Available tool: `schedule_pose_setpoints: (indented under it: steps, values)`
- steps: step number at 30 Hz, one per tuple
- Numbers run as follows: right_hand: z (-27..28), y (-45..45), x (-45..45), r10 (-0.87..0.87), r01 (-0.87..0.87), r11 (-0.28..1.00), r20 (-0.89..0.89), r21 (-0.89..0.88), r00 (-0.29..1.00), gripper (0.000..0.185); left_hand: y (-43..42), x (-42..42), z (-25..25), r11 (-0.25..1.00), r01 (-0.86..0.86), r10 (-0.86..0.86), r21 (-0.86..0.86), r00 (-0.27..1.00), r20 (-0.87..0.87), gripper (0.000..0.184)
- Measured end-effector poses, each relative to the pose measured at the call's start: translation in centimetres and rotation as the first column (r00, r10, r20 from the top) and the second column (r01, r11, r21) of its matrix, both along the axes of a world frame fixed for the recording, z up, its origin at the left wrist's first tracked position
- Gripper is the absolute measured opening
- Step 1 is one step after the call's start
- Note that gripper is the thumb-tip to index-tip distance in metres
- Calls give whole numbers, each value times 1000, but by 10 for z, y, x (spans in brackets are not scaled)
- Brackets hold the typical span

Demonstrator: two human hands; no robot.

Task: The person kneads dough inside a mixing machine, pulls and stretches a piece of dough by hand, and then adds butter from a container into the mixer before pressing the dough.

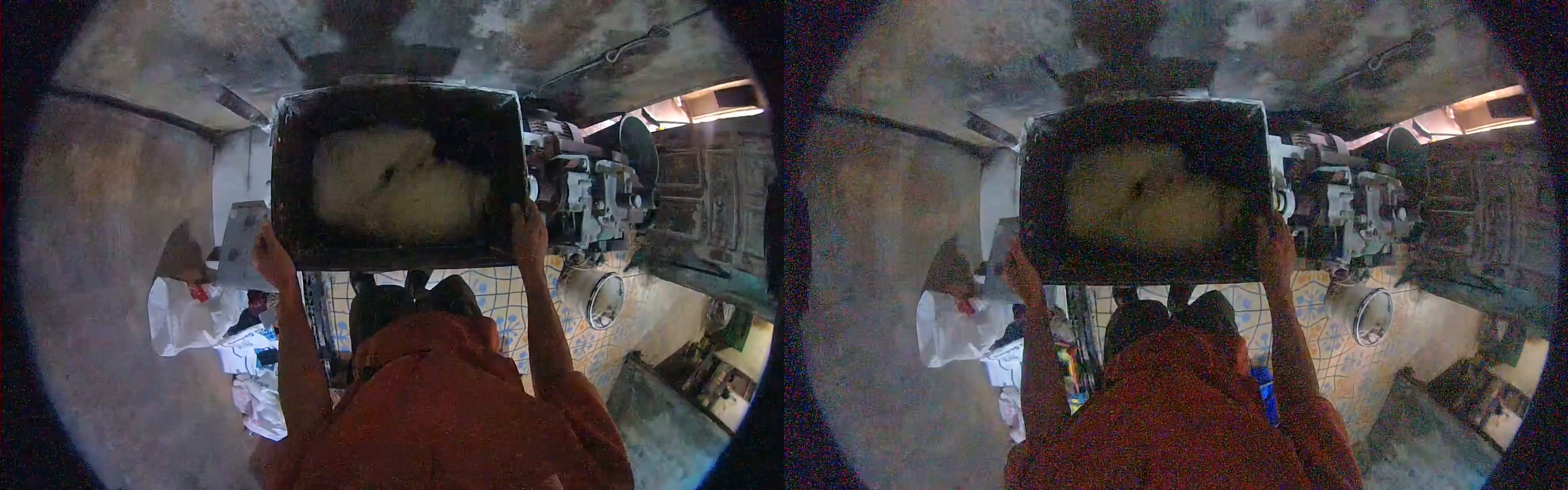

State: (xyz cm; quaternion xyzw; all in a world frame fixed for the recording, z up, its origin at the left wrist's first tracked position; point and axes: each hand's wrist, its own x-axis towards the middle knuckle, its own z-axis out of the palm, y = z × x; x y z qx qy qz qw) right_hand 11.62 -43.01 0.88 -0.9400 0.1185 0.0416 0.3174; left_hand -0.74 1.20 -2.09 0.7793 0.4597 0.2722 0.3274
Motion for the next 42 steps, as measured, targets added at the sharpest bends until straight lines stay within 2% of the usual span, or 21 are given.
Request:
schedule_pose_setpoints:
  steps: [1,2,4,8,10,11,16,17,18,20,22,24,25,26,28,29,31,33,36,39,42]
  values:
    - [5,2,1,-6,5,1000,-39,-11,999,58,-2,2,7,995,-48,37,-82,990,-137,56]
    - [5,0,0,-15,15,1000,-30,-11,999,58,-5,3,9,996,-38,27,-83,991,-128,56]
    - [-2,-7,-3,48,-46,998,39,-49,998,60,-10,5,11,997,73,-74,11,992,103,57]
    - [-4,-6,-8,26,-2,978,109,-210,994,60,-8,4,8,999,17,-17,-39,1000,7,58]
    - [13,5,-14,11,17,991,208,-133,978,62,-11,4,8,993,97,-107,63,976,188,58]
    - [10,6,-15,-22,61,985,230,-161,973,63,-12,4,10,993,103,-113,61,974,197,58]
    - [-2,6,-27,-57,131,953,263,-273,963,65,-12,2,25,969,149,-142,-196,988,53,59]
    - [-6,6,-29,-88,142,962,224,-234,971,65,-6,-2,9,971,231,-236,67,969,73,58]
    - [-10,6,-31,-121,156,968,184,-194,975,65,-1,-6,-5,971,229,-234,61,970,73,58]
    - [-3,14,-37,-150,185,964,182,-192,972,64,-8,2,16,985,148,-145,-87,989,43,54]
    - [-2,16,-38,-189,222,956,180,-189,965,63,-16,5,32,986,130,-129,-101,992,11,52]
    - [-10,13,-32,-250,274,931,128,-240,960,62,-13,3,25,989,102,-107,-110,994,-39,50]
    - [-13,11,-28,-321,317,894,43,-317,946,67,-9,2,18,979,162,-164,-125,986,-2,51]
    - [-15,8,-31,-318,313,896,37,-315,947,67,-4,1,14,966,221,-218,-135,975,40,51]
    - [-9,9,-32,-121,160,935,139,-315,983,77,-4,1,16,965,216,-217,-150,976,12,53]
    - [-4,15,-27,-294,301,912,70,-278,953,79,-5,2,20,961,218,-224,-173,975,-16,54]
    - [-1,18,-25,-314,314,904,47,-292,948,78,-3,0,24,949,252,-263,-192,964,-37,55]
    - [-21,2,-24,-307,299,876,40,-377,951,76,-5,2,19,935,274,-294,-226,954,-59,57]
    - [-6,6,-25,-258,225,915,-56,-336,965,79,-5,0,14,954,266,-265,-137,964,31,60]
    - [-42,-13,-19,-222,192,867,-12,-460,975,79,-6,2,21,956,237,-240,-174,971,8,61]
    - [-26,-3,-18,-248,221,869,-3,-444,969,82,-1,1,8,949,267,-267,-169,963,19,62]
